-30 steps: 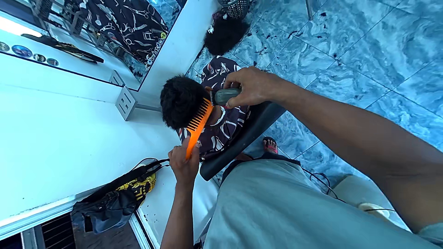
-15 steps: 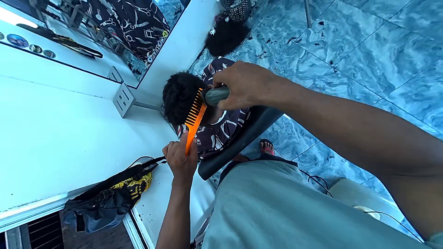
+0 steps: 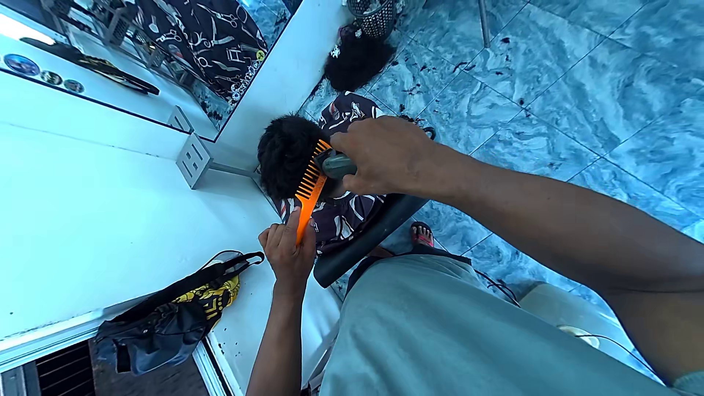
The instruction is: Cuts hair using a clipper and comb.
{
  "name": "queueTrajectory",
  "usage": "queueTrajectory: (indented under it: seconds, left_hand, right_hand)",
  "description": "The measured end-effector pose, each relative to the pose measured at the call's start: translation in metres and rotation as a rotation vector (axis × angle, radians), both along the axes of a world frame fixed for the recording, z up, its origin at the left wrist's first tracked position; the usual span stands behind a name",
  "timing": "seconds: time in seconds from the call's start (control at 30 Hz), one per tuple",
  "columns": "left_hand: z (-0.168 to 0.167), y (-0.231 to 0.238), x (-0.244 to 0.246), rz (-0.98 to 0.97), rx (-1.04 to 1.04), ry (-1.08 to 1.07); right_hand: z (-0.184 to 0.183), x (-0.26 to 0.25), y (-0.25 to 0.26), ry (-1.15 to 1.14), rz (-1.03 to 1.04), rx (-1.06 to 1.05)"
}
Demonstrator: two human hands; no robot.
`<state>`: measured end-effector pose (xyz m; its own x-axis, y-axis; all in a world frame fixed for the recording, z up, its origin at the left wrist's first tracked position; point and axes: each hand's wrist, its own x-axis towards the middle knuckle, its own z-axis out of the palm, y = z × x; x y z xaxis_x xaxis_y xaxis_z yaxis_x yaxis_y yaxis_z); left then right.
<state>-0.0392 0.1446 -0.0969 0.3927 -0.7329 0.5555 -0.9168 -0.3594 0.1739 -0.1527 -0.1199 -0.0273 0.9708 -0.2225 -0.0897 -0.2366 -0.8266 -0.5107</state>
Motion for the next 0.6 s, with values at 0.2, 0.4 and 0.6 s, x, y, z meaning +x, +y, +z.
queueTrajectory:
  seconds: [0.2, 0.4, 0.6]
  left_hand:
    - [-0.027, 0.029, 0.001, -0.115, 0.27, 0.205]
    - [-0.028, 0.016, -0.005, -0.009, 0.06, 0.143]
    - [-0.014, 0.007, -0.002, 0.003, -0.008, 0.011]
  right_hand:
    - [-0.036, -0.015, -0.005, -0.043, -0.07, 0.157]
    - [-0.068, -0.024, -0.03, 0.028, -0.227, 0.33]
    - [-0.062, -0.013, -0.035, 0.012, -0.178, 0.32]
